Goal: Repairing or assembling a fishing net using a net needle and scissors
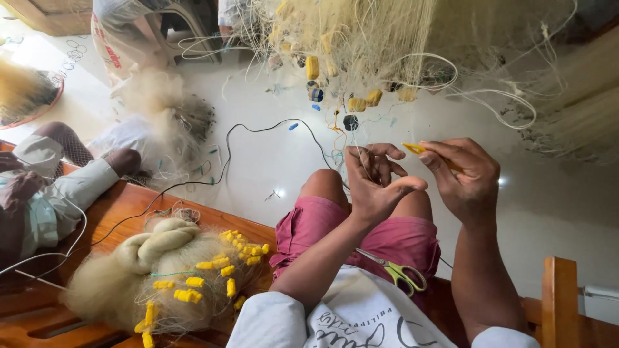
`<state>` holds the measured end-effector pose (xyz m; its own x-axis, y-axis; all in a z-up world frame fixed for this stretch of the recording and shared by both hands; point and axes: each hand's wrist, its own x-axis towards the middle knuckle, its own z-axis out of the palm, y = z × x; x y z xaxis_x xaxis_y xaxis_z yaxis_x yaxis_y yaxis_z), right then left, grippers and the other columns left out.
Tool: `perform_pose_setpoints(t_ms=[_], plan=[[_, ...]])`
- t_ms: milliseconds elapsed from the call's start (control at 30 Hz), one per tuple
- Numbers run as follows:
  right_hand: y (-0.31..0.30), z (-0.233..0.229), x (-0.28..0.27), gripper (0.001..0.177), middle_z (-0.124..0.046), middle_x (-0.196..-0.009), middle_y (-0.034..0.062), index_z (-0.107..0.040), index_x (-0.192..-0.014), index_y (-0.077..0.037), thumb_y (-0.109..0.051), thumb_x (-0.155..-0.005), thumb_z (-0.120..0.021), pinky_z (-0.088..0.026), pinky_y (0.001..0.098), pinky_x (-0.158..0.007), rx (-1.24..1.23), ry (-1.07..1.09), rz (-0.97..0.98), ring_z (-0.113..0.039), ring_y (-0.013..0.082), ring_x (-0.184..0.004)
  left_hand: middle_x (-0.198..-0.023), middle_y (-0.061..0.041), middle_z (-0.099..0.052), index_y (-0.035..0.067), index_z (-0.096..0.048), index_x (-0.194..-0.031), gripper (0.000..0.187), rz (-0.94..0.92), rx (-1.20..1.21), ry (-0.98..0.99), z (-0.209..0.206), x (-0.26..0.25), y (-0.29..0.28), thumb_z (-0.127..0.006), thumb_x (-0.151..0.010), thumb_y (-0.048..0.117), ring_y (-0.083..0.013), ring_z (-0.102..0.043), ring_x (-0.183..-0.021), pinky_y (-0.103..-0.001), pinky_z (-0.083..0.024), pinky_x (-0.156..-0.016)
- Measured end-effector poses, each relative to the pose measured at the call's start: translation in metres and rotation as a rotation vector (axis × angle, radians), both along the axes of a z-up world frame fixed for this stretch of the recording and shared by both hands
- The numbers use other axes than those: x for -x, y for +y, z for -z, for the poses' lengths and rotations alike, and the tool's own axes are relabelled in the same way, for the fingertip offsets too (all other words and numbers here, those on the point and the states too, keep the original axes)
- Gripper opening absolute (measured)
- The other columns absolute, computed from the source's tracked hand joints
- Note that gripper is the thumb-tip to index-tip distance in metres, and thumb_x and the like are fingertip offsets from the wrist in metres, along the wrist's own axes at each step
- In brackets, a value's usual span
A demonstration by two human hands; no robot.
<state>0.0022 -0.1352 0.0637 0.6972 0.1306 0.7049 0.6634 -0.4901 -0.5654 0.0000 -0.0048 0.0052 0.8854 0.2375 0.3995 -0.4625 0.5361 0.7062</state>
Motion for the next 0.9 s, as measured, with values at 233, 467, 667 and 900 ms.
perform_pose_setpoints(t_ms=[233, 467, 667, 900], plan=[[-0.003, 0.009, -0.014, 0.009, -0.068, -0.086, 0.0163, -0.075, -0.102, 0.006, 0.001, -0.094, -0.074, -0.054, 0.0326, -0.069, -0.068, 0.031, -0.143, -0.065, 0.0197, -0.072, -0.094, -0.014, -0.065, 0.013, -0.025, -0.096, 0.044, 0.056, 0.159, 0.025, -0.006, -0.009, 0.004, -0.069, -0.096, 0.013, -0.0102, -0.061, -0.055, -0.021, -0.055, -0.059], [0.034, -0.011, -0.015, 0.012, -0.054, -0.098, 0.0167, -0.066, -0.102, 0.006, -0.006, -0.098, -0.066, -0.05, 0.0409, -0.082, -0.197, -0.337, -0.229, -0.054, 0.024, -0.087, -0.11, -0.016, -0.067, 0.015, -0.028, -0.098, 0.027, 0.123, 0.152, 0.069, -0.017, -0.013, 0.002, -0.052, -0.107, 0.022, -0.0117, -0.066, -0.057, -0.015, -0.04, -0.042], [0.026, -0.006, 0.015, 0.019, -0.052, -0.098, 0.0108, -0.044, -0.113, -0.019, -0.032, -0.102, -0.051, -0.049, 0.0472, -0.094, -0.378, -0.642, -0.479, -0.055, 0.0269, -0.091, -0.122, -0.017, -0.065, 0.016, -0.027, -0.099, 0.031, 0.14, 0.148, 0.01, -0.011, -0.014, 0.008, -0.058, -0.104, 0.016, -0.0115, -0.066, -0.063, -0.015, -0.038, -0.044], [0.018, 0.018, 0.049, 0.024, -0.057, -0.095, 0.0036, -0.041, -0.132, -0.024, -0.03, -0.108, -0.038, -0.05, 0.0288, -0.067, -0.574, -0.246, -0.725, -0.055, 0.0114, -0.067, -0.124, -0.019, -0.064, 0.017, -0.028, -0.1, 0.027, 0.164, 0.175, -0.014, -0.013, -0.006, 0.013, -0.054, -0.106, 0.015, -0.0127, -0.068, -0.065, -0.016, -0.039, -0.042]])
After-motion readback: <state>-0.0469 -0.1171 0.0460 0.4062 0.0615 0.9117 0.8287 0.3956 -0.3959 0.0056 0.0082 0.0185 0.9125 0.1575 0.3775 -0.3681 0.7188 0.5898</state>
